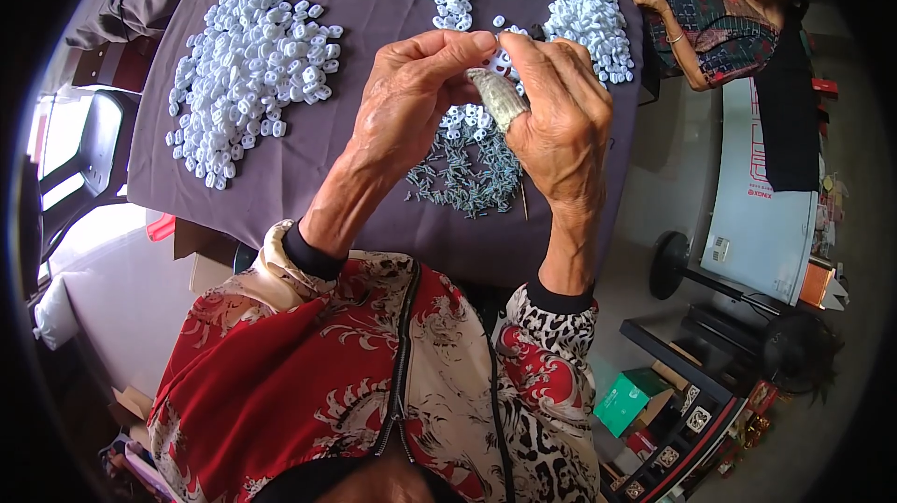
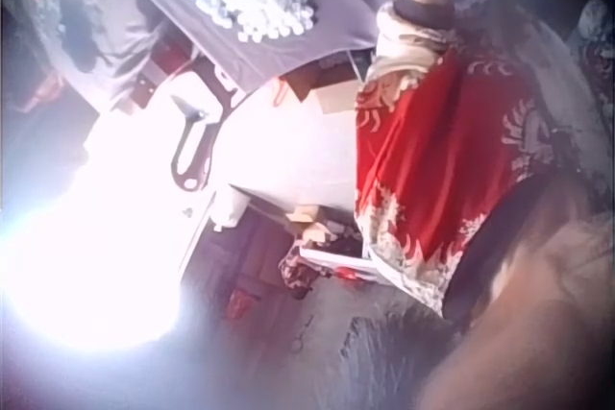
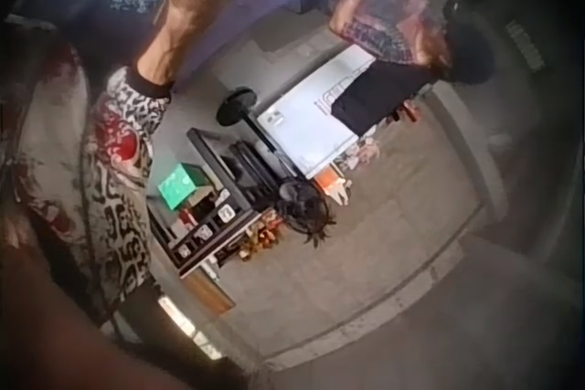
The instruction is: The person assembles plastic cord locks by inserting springs into the plastic stoppers by hand.
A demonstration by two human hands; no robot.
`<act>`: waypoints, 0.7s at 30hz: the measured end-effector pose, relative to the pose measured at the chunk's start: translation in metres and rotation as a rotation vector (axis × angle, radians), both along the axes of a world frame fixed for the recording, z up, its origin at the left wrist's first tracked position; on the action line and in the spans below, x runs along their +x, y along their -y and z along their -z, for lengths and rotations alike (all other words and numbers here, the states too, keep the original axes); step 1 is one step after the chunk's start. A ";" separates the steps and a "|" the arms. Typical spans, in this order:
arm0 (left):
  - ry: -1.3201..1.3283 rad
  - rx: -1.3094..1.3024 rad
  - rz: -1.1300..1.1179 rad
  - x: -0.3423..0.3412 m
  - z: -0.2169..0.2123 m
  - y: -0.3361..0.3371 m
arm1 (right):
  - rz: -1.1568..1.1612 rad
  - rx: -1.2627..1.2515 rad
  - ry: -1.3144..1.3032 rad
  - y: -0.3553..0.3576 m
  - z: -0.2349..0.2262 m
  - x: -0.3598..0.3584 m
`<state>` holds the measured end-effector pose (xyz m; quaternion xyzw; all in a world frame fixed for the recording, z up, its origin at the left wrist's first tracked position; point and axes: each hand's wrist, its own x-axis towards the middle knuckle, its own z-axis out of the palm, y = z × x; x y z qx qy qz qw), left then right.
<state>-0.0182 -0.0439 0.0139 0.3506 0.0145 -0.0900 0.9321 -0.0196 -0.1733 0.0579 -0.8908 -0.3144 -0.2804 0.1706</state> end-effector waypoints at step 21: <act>-0.087 -0.032 0.044 -0.003 -0.002 0.003 | 0.015 -0.002 0.011 0.003 0.006 -0.002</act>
